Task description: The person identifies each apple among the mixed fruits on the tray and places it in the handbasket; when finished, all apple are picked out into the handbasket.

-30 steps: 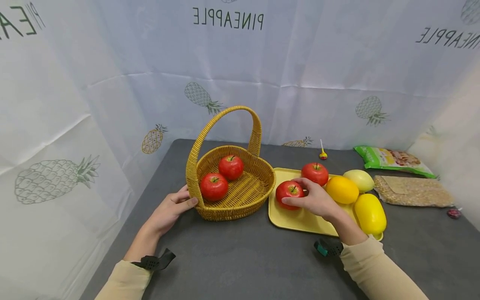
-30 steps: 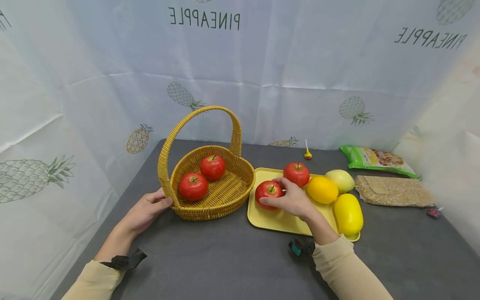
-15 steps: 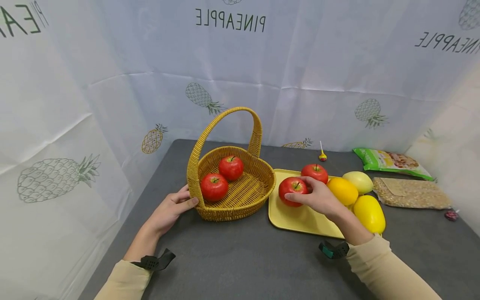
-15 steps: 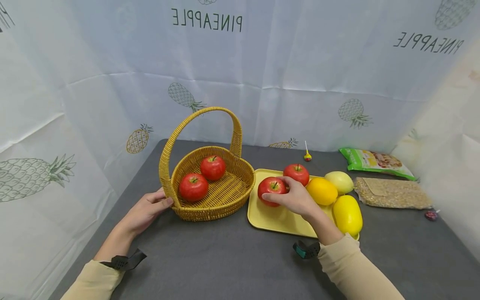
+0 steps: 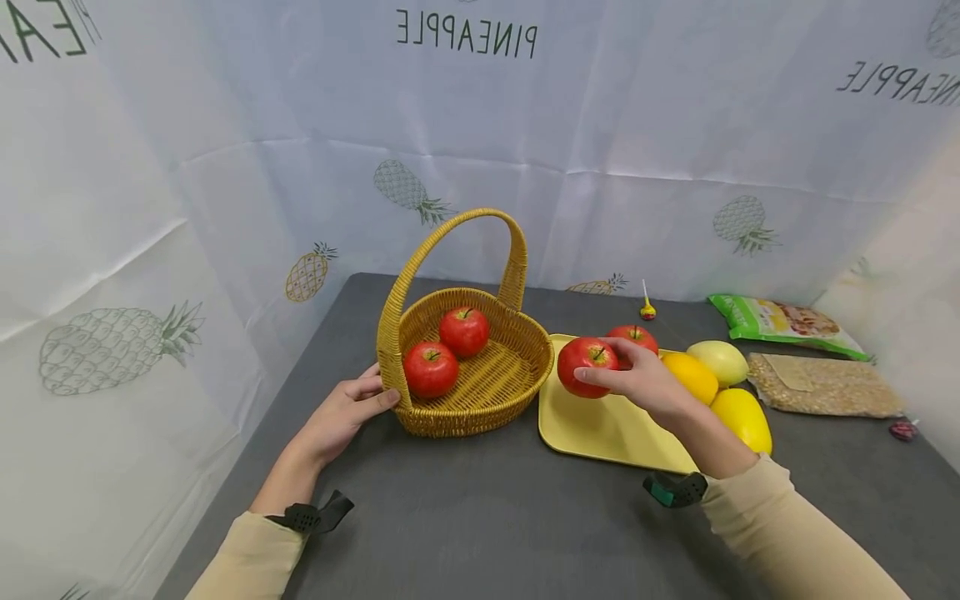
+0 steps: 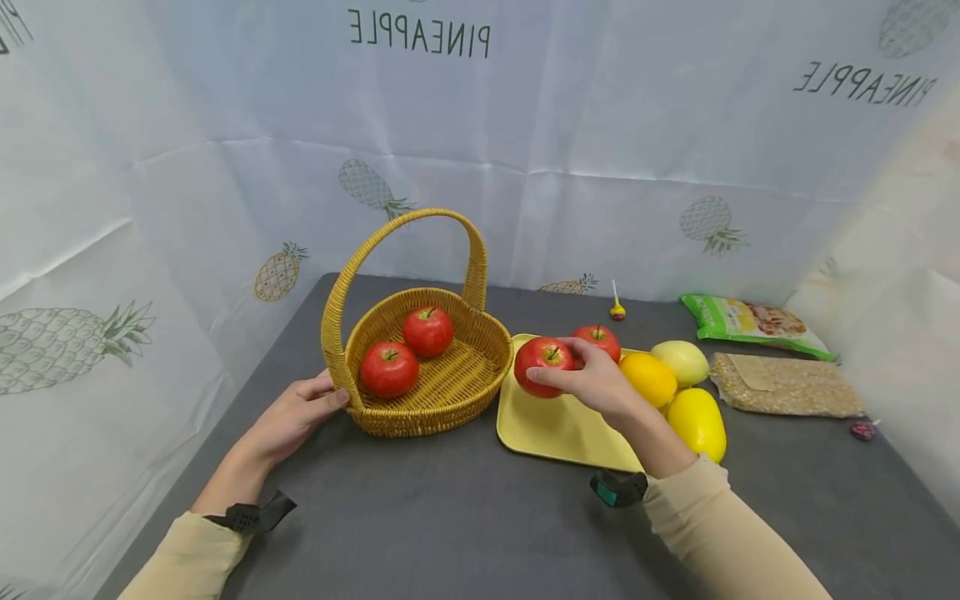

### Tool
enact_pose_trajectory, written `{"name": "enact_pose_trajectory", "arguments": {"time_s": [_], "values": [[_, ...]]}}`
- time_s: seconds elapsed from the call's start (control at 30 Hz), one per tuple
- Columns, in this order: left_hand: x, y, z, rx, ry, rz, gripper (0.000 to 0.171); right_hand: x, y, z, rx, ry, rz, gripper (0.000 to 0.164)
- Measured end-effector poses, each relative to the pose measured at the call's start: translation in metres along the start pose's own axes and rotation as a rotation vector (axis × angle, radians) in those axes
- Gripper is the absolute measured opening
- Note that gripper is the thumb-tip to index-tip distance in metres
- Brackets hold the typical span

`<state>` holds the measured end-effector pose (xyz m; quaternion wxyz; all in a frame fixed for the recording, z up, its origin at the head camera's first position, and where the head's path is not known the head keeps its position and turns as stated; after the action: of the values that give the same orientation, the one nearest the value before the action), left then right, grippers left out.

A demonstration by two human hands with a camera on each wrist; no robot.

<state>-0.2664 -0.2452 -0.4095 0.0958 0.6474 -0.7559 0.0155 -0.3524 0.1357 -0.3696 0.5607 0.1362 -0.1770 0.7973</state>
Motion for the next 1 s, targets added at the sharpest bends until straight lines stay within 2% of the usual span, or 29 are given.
{"name": "enact_pose_trajectory", "arguments": {"time_s": [0.33, 0.7, 1.0], "values": [[0.0, 0.002, 0.002, -0.004, -0.004, 0.009, 0.037, -0.005, -0.002, 0.018, -0.01, 0.056, 0.021, 0.078], [0.001, 0.002, 0.001, -0.009, -0.009, 0.011, 0.037, -0.009, 0.0, 0.038, 0.038, 0.038, 0.049, 0.068], [0.001, 0.002, 0.001, -0.002, -0.009, 0.009, 0.038, -0.014, 0.002, 0.048, 0.032, 0.04, 0.082, 0.072]]}}
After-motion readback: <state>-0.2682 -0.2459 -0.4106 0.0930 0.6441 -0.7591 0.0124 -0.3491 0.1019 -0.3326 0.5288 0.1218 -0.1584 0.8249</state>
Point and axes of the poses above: each hand's wrist, its own y-axis towards the middle knuckle, its own x-axis out of the back of the hand, z = x × y, the point moved 9 cm from there along y, towards the middle knuckle, and after that the axes turned 4 degrees about -z, right-handed, at the moved point
